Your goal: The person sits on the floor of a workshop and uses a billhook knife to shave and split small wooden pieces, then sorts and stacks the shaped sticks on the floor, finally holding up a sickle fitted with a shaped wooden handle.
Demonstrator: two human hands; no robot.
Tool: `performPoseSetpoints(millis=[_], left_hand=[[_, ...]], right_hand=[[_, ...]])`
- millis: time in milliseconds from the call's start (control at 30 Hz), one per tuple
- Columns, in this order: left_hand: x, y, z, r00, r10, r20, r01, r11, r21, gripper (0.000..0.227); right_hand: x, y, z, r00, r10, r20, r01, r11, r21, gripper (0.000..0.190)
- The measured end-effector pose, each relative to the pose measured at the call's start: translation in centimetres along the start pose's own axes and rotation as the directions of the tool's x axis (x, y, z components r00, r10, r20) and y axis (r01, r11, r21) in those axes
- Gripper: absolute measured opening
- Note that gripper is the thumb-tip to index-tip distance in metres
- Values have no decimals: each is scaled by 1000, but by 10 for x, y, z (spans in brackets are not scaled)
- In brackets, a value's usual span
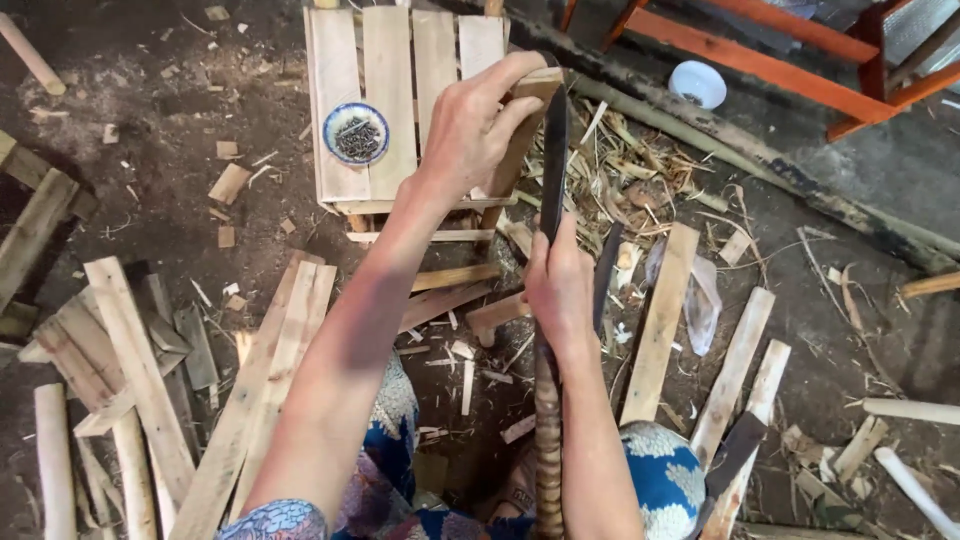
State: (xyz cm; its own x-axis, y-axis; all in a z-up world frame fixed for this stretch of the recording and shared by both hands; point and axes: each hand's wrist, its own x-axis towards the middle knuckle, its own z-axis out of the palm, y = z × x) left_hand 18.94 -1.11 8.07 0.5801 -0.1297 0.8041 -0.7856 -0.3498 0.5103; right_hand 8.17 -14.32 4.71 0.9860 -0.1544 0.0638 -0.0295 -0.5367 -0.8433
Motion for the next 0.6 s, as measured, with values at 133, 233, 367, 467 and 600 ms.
performPoseSetpoints(millis=[133,233,367,467,600], left_hand=[[2,-14,3,999,-13,-52,8,995,-97,33],[5,-21,4,999,2,-48,-7,995,-103,30],[8,-44,11,999,10,-36,-16,984,-177,22],[6,-44,9,998,-58,-27,51,977,-205,17],[7,-28,-1,998,-68,1,68,984,-162,18]], right_hand=[[19,16,5,977,-202,-61,188,965,-183,19],[27,19,8,975,-219,-30,208,956,-207,15],[48,45,29,966,-251,60,257,955,-147,9],[43,33,30,931,-366,11,360,910,-206,5],[36,4,23,918,-396,-8,387,901,-195,11]])
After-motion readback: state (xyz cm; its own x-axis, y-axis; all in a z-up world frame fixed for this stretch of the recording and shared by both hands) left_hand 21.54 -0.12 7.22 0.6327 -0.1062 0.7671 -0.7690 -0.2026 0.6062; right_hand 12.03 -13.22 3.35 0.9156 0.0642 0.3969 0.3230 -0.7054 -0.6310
